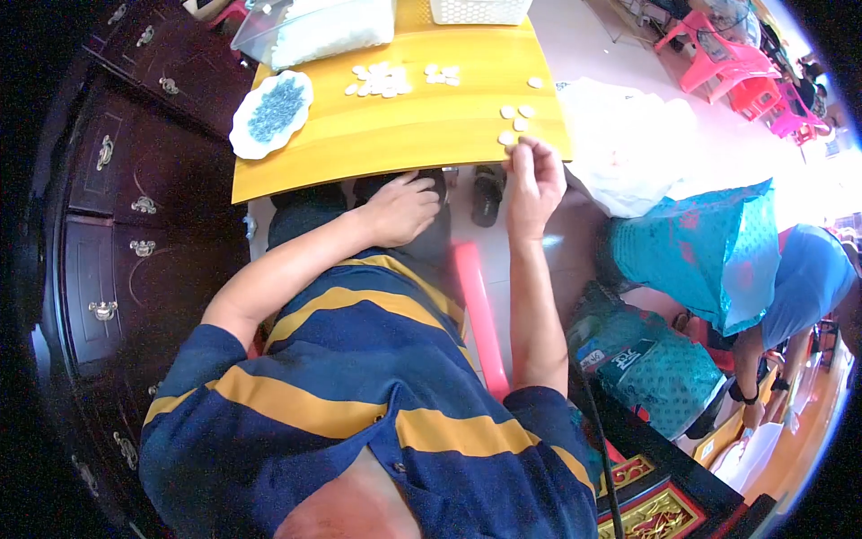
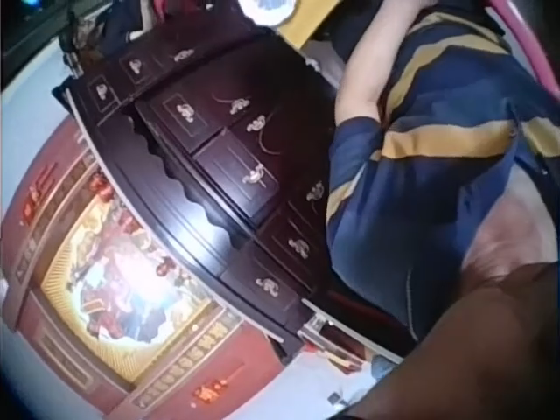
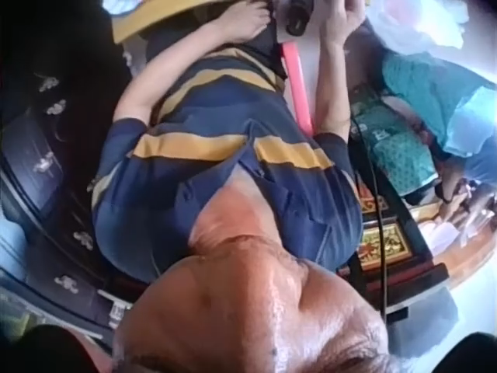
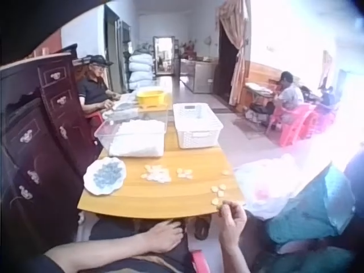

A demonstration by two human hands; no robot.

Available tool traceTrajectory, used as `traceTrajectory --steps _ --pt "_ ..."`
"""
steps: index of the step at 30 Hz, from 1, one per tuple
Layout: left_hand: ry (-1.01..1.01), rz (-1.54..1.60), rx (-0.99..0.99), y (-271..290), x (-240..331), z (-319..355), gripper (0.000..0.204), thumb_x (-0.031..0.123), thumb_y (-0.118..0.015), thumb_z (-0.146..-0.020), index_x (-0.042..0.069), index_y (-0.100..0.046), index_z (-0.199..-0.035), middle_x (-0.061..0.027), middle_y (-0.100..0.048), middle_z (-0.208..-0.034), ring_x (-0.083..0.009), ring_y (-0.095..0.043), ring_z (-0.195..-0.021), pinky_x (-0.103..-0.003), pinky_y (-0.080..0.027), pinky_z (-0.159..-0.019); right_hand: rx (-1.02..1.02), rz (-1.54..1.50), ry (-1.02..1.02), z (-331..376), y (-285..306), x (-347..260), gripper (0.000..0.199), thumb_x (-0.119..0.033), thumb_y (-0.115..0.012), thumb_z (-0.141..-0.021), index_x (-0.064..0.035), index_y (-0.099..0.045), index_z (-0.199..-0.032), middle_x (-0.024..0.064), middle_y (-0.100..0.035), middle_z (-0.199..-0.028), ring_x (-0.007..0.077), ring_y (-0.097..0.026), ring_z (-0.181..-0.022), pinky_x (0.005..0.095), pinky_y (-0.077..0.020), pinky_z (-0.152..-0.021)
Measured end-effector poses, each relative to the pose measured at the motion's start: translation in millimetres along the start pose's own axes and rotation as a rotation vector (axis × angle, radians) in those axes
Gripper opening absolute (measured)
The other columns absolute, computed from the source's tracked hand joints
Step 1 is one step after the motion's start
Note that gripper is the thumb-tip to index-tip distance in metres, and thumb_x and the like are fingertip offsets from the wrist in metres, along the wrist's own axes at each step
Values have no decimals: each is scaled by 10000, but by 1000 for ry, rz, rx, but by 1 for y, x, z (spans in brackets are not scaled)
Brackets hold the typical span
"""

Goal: Assemble small white plastic components by hand at a table.

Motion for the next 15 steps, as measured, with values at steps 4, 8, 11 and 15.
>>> traceTrajectory --steps 4,8,11,15 --pt "12 197 353 -22 -5 18 228 143 -625 -866 64 -674 -1074 -97 -644 -1200 -314 -507 -1289 -531 -354 -1129 -3 19 -326 23 57 50 122 -120 -639 -958 -37 -659 -1044 33 -680 -859 82 -588 -697 222 -472 -646" --pt "91 266 368 -20 5 39 287 119 -634 -864 79 -667 -1147 -92 -616 -1304 -326 -469 -1351 -544 -316 -1147 86 103 -710 55 114 140 156 -182 -632 -949 -54 -645 -1036 33 -680 -852 94 -610 -681 223 -485 -604" --pt "107 266 356 -19 8 39 303 113 -626 -866 90 -668 -1164 -94 -611 -1319 -325 -469 -1353 -542 -309 -1149 196 199 -845 79 158 200 133 -188 -634 -938 -65 -638 -989 32 -672 -834 92 -608 -674 225 -473 -575" --pt "107 266 293 -18 8 29 333 108 -612 -861 90 -664 -1190 -96 -604 -1336 -327 -464 -1360 -539 -303 -1151 254 317 -979 114 192 271 72 -130 -607 -902 -74 -628 -941 35 -665 -790 113 -600 -632 253 -449 -522"
Point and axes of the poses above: each hand's wrist, its own z-axis away from the middle knuckle, its own y-axis out of the back of the hand, x = y × z, the point moved 1 cm from there along -z, towards the middle knuckle
